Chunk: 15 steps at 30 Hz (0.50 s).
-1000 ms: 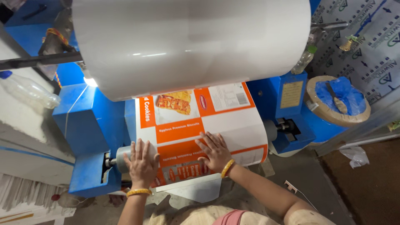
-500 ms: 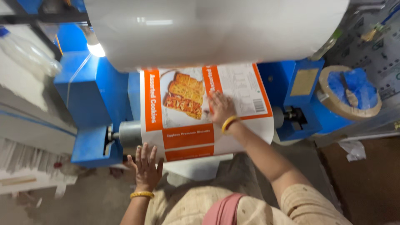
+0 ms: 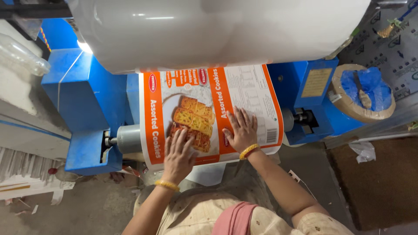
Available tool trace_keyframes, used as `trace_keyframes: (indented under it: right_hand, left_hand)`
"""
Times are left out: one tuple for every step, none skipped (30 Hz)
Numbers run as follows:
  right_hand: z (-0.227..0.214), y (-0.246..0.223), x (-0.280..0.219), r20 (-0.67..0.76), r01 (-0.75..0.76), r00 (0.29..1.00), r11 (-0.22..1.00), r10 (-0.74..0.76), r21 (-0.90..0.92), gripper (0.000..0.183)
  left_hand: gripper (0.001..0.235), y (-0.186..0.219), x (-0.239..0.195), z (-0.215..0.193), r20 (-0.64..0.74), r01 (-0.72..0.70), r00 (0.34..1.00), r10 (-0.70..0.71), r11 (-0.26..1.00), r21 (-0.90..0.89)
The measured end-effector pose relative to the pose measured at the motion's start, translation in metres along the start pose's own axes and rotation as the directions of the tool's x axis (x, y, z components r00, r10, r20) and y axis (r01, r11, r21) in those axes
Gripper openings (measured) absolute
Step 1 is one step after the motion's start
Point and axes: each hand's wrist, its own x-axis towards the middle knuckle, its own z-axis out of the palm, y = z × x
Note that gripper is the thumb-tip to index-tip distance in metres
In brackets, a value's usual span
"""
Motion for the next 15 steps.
trace_keyframes:
  right_hand:
    - [-0.003, -0.003, -0.008, 0.002, 0.006, 1.0, 1.0, -0.006, 0.011, 0.068]
    - [-0.007, -0.005, -0.015, 0.014, -0.003, 1.0, 1.0, 0.003, 0.019, 0.069]
    - [-0.01, -0.008, -0.022, 0.026, -0.012, 1.0, 1.0, 0.011, 0.026, 0.071]
    - [-0.014, -0.01, -0.026, 0.029, -0.02, 0.999, 0.999, 0.019, 0.032, 0.072]
    - [-0.017, -0.012, -0.03, 0.015, -0.011, 1.0, 0.999, 0.01, 0.043, 0.073]
    - [-0.021, -0.014, -0.037, 0.003, 0.001, 1.0, 0.999, -0.001, 0.055, 0.073]
    - [-0.023, -0.016, -0.043, -0.008, 0.013, 1.0, 0.998, -0.012, 0.066, 0.074]
    - [-0.025, -0.017, -0.048, -0.004, 0.025, 1.0, 0.997, -0.024, 0.076, 0.076]
    - [-0.026, -0.016, -0.053, 0.0, 0.037, 0.999, 0.996, -0.037, 0.086, 0.077]
    - [-0.027, -0.015, -0.061, 0.014, 0.047, 0.999, 0.994, -0.049, 0.098, 0.079]
    - [-0.027, -0.013, -0.067, 0.011, 0.057, 0.998, 0.992, -0.058, 0.108, 0.078]
    - [-0.027, -0.012, -0.073, 0.009, 0.066, 0.998, 0.99, -0.067, 0.121, 0.077]
    - [-0.027, -0.01, -0.078, 0.006, 0.075, 0.997, 0.988, -0.076, 0.133, 0.076]
    - [-0.026, -0.008, -0.083, 0.019, 0.079, 0.997, 0.991, -0.081, 0.111, 0.075]
    - [-0.025, -0.005, -0.086, 0.032, 0.083, 0.996, 0.993, -0.086, 0.088, 0.074]
  left_hand:
    - [0.057, 0.006, 0.014, 0.004, 0.049, -0.007, 0.999, 0.008, 1.0, -0.017]
    - [0.058, 0.011, 0.029, 0.009, 0.093, -0.014, 0.996, 0.017, 0.999, -0.034]
    - [0.058, 0.017, 0.041, 0.013, 0.136, -0.021, 0.99, 0.027, 0.999, -0.051]
    - [0.058, 0.021, 0.053, 0.016, 0.155, -0.043, 0.986, 0.053, 0.997, -0.068]
    - [0.057, 0.024, 0.062, 0.018, 0.174, -0.065, 0.982, 0.079, 0.994, -0.085]
    - [0.057, 0.024, 0.069, 0.02, 0.193, -0.083, 0.976, 0.102, 0.991, -0.102]
    - [0.058, 0.02, 0.077, 0.021, 0.215, -0.077, 0.972, 0.093, 0.994, -0.079]
    - [0.059, 0.014, 0.087, 0.021, 0.238, -0.074, 0.968, 0.086, 0.996, -0.056]
    - [0.06, 0.006, 0.095, 0.02, 0.26, -0.071, 0.963, 0.077, 0.997, -0.033]
    - [0.062, -0.003, 0.1, 0.019, 0.285, -0.036, 0.958, 0.037, 0.999, -0.009]
    - [0.063, -0.015, 0.107, 0.017, 0.308, -0.001, 0.951, -0.004, 1.0, 0.016]
    - [0.065, -0.026, 0.109, 0.013, 0.332, 0.034, 0.942, -0.047, 0.998, 0.043]
    - [0.062, -0.037, 0.109, 0.009, 0.326, 0.092, 0.938, -0.117, 0.992, 0.09]
    - [0.059, -0.05, 0.108, 0.003, 0.316, 0.149, 0.93, -0.186, 0.979, 0.138]
    - [0.056, -0.063, 0.108, -0.004, 0.302, 0.205, 0.919, -0.254, 0.961, 0.185]
